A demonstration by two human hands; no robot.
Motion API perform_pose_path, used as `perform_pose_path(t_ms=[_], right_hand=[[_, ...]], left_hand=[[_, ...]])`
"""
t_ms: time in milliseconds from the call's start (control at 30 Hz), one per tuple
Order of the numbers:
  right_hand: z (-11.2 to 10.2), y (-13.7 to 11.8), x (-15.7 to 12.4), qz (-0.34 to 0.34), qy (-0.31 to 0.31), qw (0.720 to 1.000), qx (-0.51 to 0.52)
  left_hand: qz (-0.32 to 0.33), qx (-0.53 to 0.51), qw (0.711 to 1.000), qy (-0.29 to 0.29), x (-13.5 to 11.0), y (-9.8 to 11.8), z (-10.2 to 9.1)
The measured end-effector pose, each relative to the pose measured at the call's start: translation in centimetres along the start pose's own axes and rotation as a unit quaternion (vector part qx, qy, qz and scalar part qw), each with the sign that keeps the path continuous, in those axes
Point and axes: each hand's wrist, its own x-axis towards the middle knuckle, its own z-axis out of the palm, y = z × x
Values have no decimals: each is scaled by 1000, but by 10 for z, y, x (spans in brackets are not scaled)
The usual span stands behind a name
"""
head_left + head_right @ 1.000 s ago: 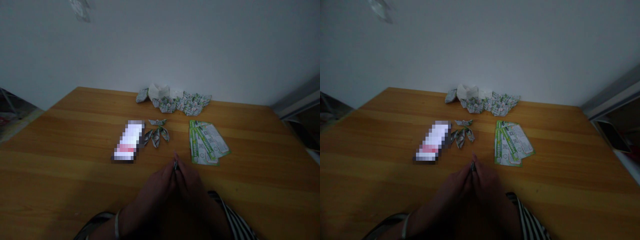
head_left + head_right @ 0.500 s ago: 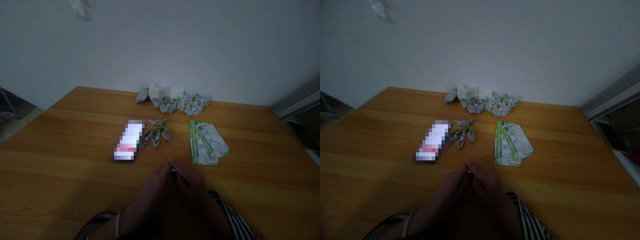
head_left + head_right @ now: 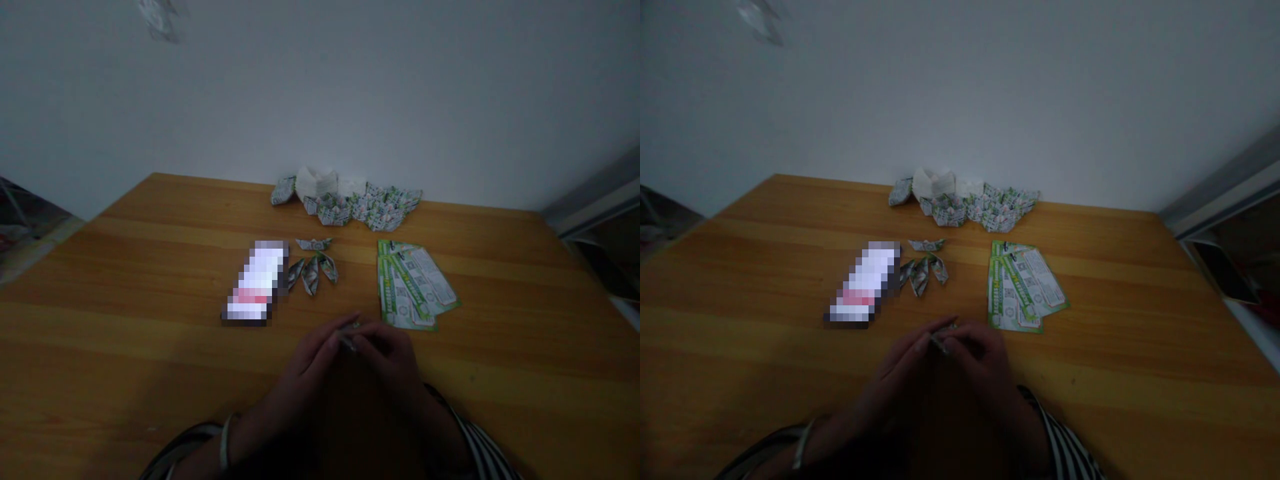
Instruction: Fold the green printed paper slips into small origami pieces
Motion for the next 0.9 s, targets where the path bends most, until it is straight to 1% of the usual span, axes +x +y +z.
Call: perform_pose_path(t_ms=[67, 167, 200, 267, 333, 433, 500, 567, 633, 767, 900], right_hand=[[3, 1, -2, -4, -5, 1000, -19], [6, 3, -5, -22, -2, 999, -42], [7, 4, -6, -27, -1, 999, -39], [7, 5, -6, -32, -8, 999, -28], [6, 6, -7, -27, -8, 999, -36], [6, 7, -7, -2, -3, 996, -91], [7, 6, -7, 6, -23, 993, -113], [8, 5, -7, 3, -52, 992, -114], [9, 5, -6, 2, -64, 991, -116], [11, 8, -7, 20, -53, 988, -143], [15, 10, -10, 37, -25, 989, -141]], left_hand=[[-20, -30, 999, 20, 4, 3, 3], [-59, -74, 995, 16, 12, 5, 5], [-64, -80, 995, 12, 14, 5, 5], [-52, -69, 996, 7, 17, 5, 3], [-27, -36, 999, 12, 17, 5, 2], [7, 44, 998, 39, 15, 4, 1], [32, 103, 992, 58, 13, 4, 1], [56, 157, 984, 70, 11, 2, 1], [73, 206, 973, 77, 9, 0, 2], [102, 286, 950, 75, 5, -4, 2], [131, 326, 934, 62, 0, -4, 3]])
